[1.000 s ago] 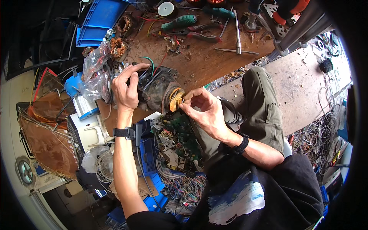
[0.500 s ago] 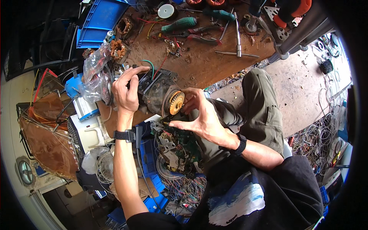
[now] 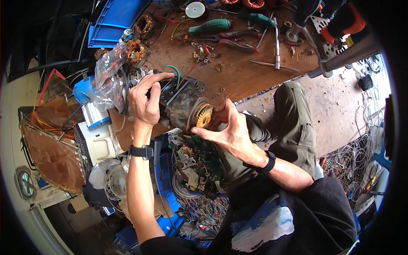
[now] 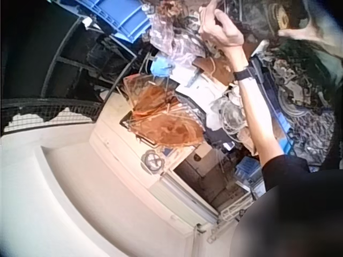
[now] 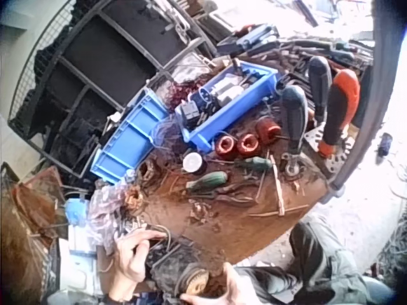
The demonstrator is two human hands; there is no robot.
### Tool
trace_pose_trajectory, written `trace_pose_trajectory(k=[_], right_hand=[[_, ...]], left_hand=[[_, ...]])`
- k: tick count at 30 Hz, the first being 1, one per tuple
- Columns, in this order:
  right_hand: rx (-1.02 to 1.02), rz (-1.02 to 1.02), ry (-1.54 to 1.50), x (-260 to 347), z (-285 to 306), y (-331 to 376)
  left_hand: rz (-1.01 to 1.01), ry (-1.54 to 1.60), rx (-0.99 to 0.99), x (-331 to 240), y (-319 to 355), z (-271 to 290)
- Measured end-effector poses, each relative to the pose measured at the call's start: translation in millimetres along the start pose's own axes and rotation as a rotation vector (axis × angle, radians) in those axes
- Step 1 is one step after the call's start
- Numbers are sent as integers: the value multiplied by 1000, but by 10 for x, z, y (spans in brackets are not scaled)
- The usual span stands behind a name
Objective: Disassemble the housing and components of an electric motor.
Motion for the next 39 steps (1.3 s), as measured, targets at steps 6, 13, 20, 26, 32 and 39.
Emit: trace_pose_trajectory(k=[6, 13, 20, 26, 32, 39], right_hand=[[-90, 226, 69, -66, -19, 10], [-53, 223, 30, -112, 16, 29], [-95, 274, 20, -139, -1, -3], [-54, 372, 73, -179, 38, 3], [4, 413, -31, -251, 59, 11], [-23, 449, 54, -242, 73, 29]], left_hand=[[-36, 4, 1, 5, -27, -8], [-64, -26, -4, 44, -16, 0], [-44, 5, -13, 34, -13, -3], [-114, -1, -30, 79, -11, 21], [-160, -5, -69, 93, -27, 2], [-145, 16, -96, 127, -5, 16]])
Point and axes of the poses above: each hand's wrist, its own y-axis away from the middle knuckle, its own z-axis out of the back of the hand, x = y × z, the point moved 2 cm from there along -y, towards the middle knuckle, and after that the axes turned 4 degrees about -z, right-handed, at the moved point
